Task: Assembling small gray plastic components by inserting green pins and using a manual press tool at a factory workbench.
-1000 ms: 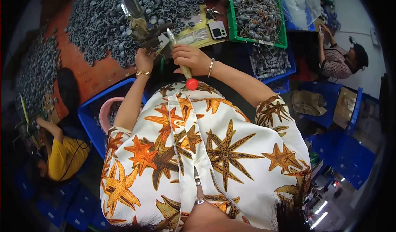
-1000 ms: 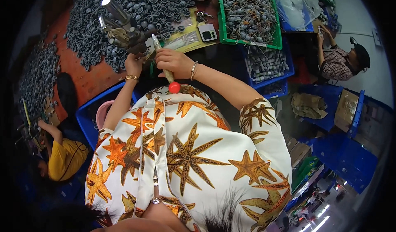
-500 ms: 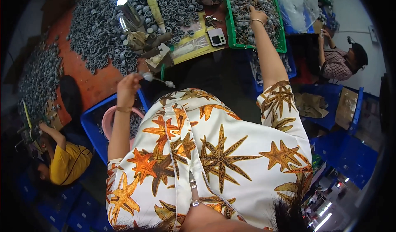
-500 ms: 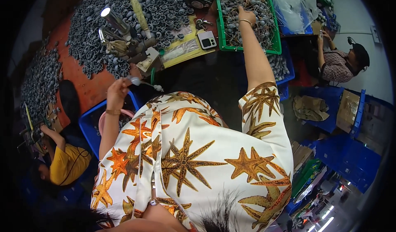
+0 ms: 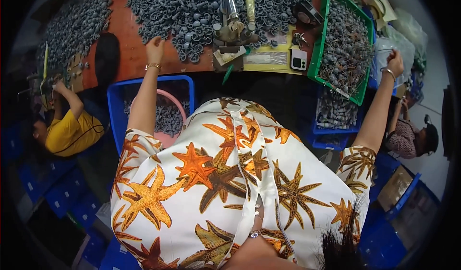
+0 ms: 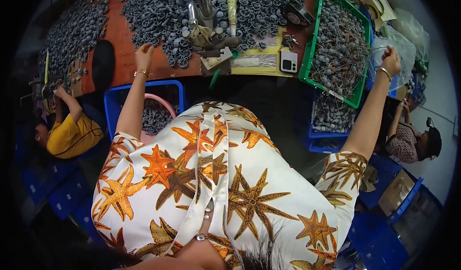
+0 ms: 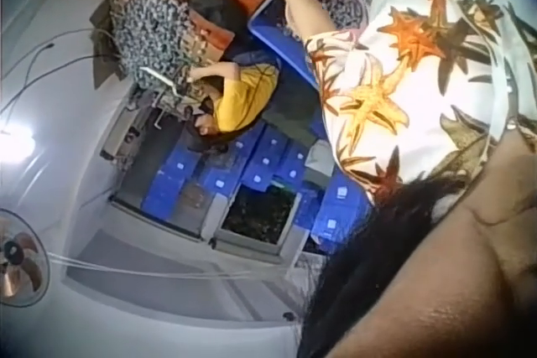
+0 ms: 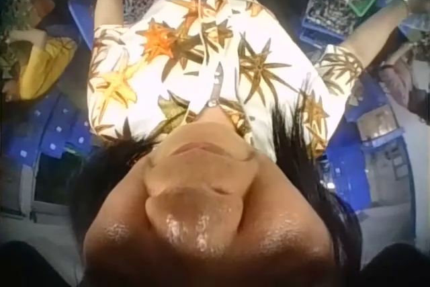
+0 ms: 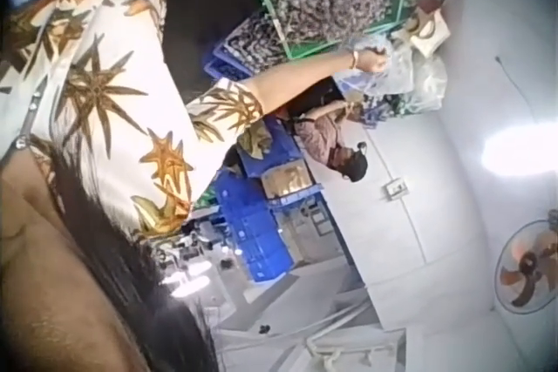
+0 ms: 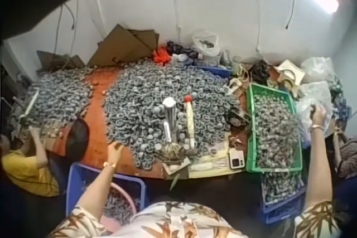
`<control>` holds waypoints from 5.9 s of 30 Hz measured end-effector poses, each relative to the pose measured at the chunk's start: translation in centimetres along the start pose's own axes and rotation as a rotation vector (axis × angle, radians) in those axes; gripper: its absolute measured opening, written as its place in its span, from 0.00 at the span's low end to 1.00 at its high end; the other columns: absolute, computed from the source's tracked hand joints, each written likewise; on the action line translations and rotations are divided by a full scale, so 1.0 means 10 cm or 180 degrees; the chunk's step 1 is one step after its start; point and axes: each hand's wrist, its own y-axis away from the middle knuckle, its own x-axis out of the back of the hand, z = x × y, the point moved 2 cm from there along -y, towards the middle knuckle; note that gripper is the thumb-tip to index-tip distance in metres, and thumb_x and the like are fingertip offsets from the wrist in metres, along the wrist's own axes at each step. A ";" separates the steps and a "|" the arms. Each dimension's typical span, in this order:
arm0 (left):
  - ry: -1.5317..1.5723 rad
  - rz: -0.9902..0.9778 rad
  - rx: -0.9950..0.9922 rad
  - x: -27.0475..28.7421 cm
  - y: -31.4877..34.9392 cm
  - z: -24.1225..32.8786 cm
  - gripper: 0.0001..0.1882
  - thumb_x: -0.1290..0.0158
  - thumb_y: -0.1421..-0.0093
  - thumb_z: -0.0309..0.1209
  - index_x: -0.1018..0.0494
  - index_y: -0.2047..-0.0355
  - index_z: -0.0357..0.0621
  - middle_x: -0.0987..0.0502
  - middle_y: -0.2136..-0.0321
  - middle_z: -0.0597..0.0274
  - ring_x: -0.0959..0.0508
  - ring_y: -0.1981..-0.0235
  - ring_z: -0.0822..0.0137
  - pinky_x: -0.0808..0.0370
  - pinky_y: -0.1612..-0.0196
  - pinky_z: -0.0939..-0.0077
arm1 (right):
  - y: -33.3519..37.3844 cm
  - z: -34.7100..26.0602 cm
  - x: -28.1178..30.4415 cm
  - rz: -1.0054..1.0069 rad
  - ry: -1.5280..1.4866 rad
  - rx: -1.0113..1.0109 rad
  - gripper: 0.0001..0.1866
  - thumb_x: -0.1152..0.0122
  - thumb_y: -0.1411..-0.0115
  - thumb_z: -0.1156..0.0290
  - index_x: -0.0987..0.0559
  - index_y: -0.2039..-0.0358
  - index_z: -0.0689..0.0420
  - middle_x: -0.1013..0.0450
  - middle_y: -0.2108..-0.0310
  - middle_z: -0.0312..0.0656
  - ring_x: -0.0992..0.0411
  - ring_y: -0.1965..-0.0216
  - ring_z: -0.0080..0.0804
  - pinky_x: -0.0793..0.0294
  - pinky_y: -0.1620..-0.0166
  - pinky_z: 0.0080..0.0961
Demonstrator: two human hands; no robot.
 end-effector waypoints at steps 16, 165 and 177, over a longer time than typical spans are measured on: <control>-0.1690 0.0101 -0.0031 -0.38 -0.35 -0.32 0.16 0.43 0.56 0.35 0.27 0.70 0.37 0.29 0.68 0.48 0.30 0.63 0.51 0.33 0.59 0.64 | 0.45 -0.12 -0.03 -0.0705 0.0189 -0.0376 0.14 0.46 0.44 0.61 0.27 0.75 0.61 0.28 0.75 0.40 0.27 0.71 0.28 0.28 0.72 0.23; -0.0026 -0.0692 -0.0768 -1.11 1.31 1.11 0.11 0.44 0.56 0.29 0.25 0.70 0.39 0.29 0.80 0.55 0.28 0.77 0.58 0.32 0.73 0.68 | 4.45 1.35 -2.28 -0.3459 0.0852 -0.1788 0.07 0.42 0.49 0.72 0.26 0.76 0.63 0.29 0.82 0.37 0.31 0.84 0.22 0.31 0.79 0.16; -0.0702 -0.0995 -0.1522 -1.20 1.26 1.19 0.07 0.47 0.55 0.29 0.25 0.73 0.51 0.32 0.75 0.61 0.28 0.73 0.57 0.31 0.73 0.64 | 3.02 0.74 -2.71 -0.3028 -0.1565 -0.2123 0.10 0.52 0.43 0.72 0.29 0.62 0.62 0.28 0.68 0.39 0.28 0.69 0.28 0.29 0.66 0.21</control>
